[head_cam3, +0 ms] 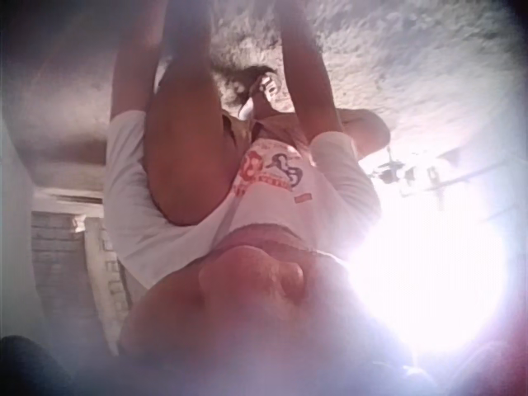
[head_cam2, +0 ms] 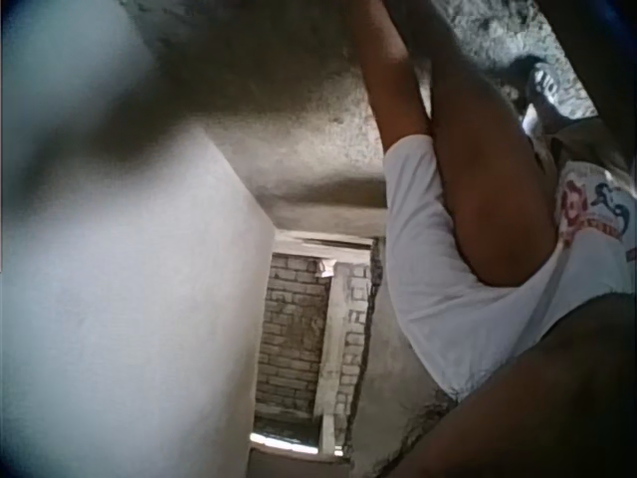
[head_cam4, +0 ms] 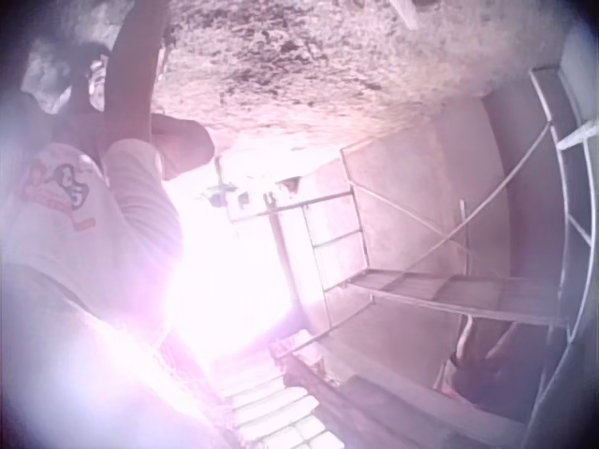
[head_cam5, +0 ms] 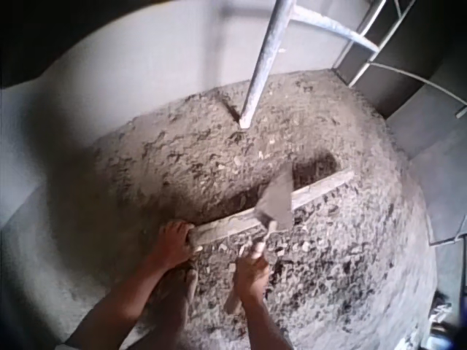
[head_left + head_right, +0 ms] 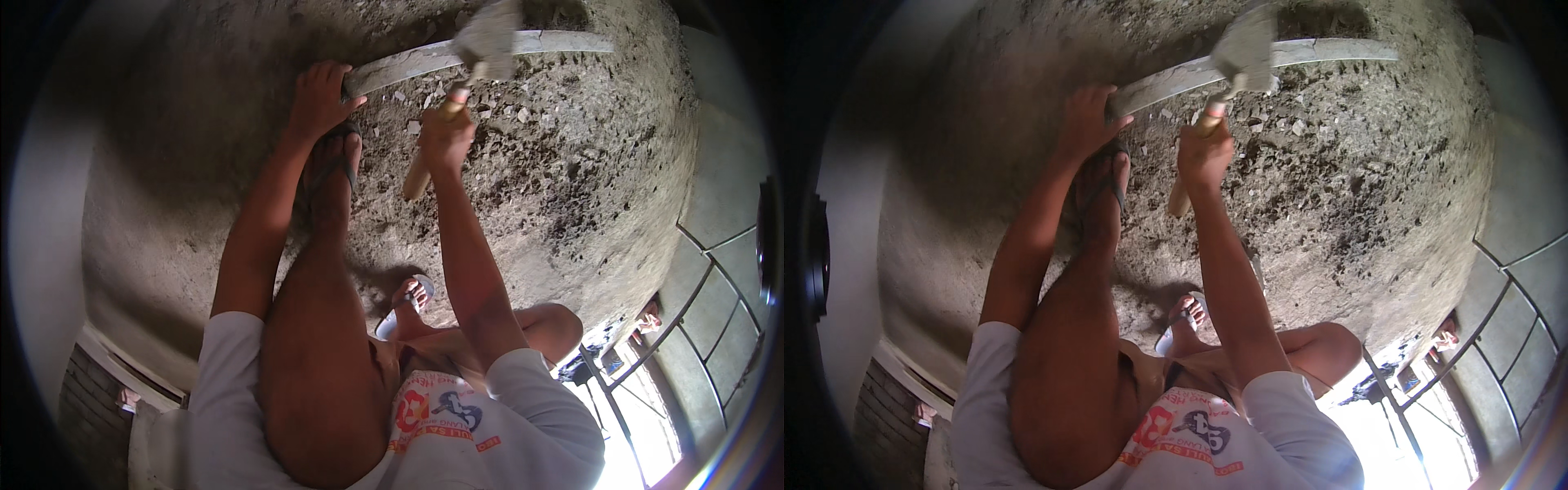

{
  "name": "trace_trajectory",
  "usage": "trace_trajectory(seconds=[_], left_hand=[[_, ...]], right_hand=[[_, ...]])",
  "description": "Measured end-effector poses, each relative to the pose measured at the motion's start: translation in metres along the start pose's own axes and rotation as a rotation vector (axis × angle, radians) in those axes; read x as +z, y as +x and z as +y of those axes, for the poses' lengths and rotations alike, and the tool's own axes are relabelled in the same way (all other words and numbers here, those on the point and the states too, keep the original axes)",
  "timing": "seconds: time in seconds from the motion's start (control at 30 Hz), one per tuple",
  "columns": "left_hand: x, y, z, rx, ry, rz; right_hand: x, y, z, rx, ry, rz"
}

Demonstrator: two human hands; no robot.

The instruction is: The person uses a trowel to smooth a pile of wet concrete on the floor. They then use a long wooden plank as a straightedge to level the surface, repeatedly scraping and smoothing the concrete.

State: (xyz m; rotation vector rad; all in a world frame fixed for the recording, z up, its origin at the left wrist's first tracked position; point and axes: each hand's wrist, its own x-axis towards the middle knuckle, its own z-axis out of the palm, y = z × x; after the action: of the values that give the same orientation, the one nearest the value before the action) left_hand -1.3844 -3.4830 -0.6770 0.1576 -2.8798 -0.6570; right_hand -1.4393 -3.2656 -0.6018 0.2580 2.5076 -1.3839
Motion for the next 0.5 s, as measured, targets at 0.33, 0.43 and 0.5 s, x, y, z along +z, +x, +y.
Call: trace_trajectory(seconds=[0.33,0.43,0.5], left_hand=[[0.003,0.010,-0.005,-0.007,-0.034,0.022],[0.010,-0.005,-0.002,0.022,-0.040,0.048],[0.006,0.009,0.007,0.017,-0.053,0.015]], right_hand=[[-0.002,-0.005,0.007,-0.129,-0.304,-0.013],[-0.016,-0.014,-0.013,-0.135,-0.173,0.066],[-0.008,-0.003,0.004,-0.185,-0.129,0.141]])
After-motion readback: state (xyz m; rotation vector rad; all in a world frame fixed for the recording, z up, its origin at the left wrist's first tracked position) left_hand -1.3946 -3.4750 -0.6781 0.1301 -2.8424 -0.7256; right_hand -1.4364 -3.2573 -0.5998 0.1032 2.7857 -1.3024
